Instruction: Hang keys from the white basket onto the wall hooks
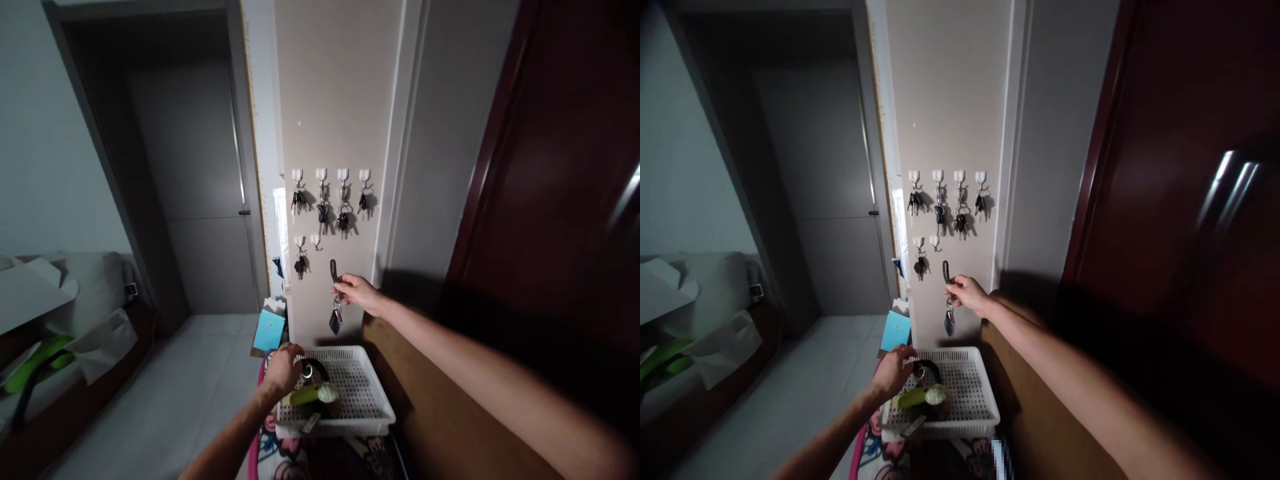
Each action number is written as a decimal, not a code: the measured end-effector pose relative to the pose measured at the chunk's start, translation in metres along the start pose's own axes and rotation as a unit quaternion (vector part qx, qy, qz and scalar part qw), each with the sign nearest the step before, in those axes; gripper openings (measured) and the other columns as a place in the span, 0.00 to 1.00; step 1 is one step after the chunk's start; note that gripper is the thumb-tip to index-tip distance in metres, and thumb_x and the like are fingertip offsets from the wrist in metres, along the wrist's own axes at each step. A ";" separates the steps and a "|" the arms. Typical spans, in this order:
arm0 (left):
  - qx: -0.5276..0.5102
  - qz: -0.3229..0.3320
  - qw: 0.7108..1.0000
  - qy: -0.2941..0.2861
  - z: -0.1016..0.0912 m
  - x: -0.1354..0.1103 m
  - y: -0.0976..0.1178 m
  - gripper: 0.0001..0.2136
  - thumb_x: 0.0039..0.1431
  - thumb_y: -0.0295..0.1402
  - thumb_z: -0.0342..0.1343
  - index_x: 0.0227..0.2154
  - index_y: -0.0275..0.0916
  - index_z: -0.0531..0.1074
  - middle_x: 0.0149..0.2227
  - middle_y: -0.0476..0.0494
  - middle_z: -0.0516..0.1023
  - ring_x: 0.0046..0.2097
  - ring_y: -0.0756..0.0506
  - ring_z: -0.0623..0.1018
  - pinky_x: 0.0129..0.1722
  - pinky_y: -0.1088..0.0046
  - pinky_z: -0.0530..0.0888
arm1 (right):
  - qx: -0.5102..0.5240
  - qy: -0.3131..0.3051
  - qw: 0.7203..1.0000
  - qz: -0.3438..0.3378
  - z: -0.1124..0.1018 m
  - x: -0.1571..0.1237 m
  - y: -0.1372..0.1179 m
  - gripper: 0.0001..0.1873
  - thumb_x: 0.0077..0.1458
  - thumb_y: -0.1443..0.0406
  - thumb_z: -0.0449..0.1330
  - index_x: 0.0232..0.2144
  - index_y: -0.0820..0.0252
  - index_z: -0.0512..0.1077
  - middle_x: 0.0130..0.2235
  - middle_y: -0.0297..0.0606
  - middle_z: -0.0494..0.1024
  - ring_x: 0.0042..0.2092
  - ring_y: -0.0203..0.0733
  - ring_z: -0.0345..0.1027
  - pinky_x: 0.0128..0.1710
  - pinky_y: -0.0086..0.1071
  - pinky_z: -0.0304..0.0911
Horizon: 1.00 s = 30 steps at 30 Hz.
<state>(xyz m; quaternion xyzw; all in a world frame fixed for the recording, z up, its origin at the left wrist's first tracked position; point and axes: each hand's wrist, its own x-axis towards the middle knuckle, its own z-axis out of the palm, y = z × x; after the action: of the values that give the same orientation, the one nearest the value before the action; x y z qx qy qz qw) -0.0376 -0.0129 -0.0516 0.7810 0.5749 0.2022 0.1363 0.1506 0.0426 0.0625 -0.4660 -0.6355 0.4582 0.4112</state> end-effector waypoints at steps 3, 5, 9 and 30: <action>0.037 -0.014 0.999 -0.001 0.006 0.000 -0.003 0.14 0.41 0.26 0.42 0.33 0.39 0.64 0.37 0.47 0.67 0.41 0.49 0.64 0.41 0.75 0.57 | -0.025 0.050 0.998 -0.013 0.004 0.017 -0.010 0.02 0.43 0.68 0.48 0.23 0.63 0.58 0.28 0.36 0.67 0.21 0.25 0.58 0.17 0.19 0.52; 0.049 -0.017 0.999 -0.003 0.009 -0.001 -0.004 0.14 0.41 0.26 0.42 0.34 0.40 0.64 0.38 0.48 0.67 0.42 0.49 0.63 0.42 0.74 0.55 | -0.035 0.081 0.996 -0.014 0.008 0.030 -0.012 0.03 0.43 0.68 0.47 0.22 0.63 0.58 0.27 0.35 0.67 0.20 0.24 0.57 0.16 0.19 0.50; 0.050 -0.025 0.998 -0.011 0.011 -0.003 -0.003 0.14 0.41 0.27 0.42 0.34 0.40 0.63 0.39 0.49 0.66 0.43 0.49 0.62 0.43 0.74 0.54 | -0.041 0.106 0.993 0.007 0.015 0.054 -0.012 0.03 0.43 0.67 0.48 0.23 0.62 0.58 0.27 0.34 0.67 0.19 0.23 0.56 0.15 0.19 0.49; 0.012 -0.035 0.999 -0.001 0.014 0.001 -0.008 0.13 0.41 0.27 0.43 0.33 0.39 0.64 0.37 0.49 0.67 0.42 0.49 0.63 0.43 0.75 0.55 | -0.074 0.188 0.979 -0.030 0.028 0.098 0.014 0.05 0.44 0.67 0.46 0.26 0.63 0.59 0.26 0.37 0.68 0.22 0.28 0.60 0.18 0.20 0.56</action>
<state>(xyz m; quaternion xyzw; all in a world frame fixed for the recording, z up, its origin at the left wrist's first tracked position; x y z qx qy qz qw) -0.0370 -0.0093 -0.0672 0.7623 0.6040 0.1900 0.1341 0.1043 0.1345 0.0511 -0.5536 -0.5927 0.3019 0.5011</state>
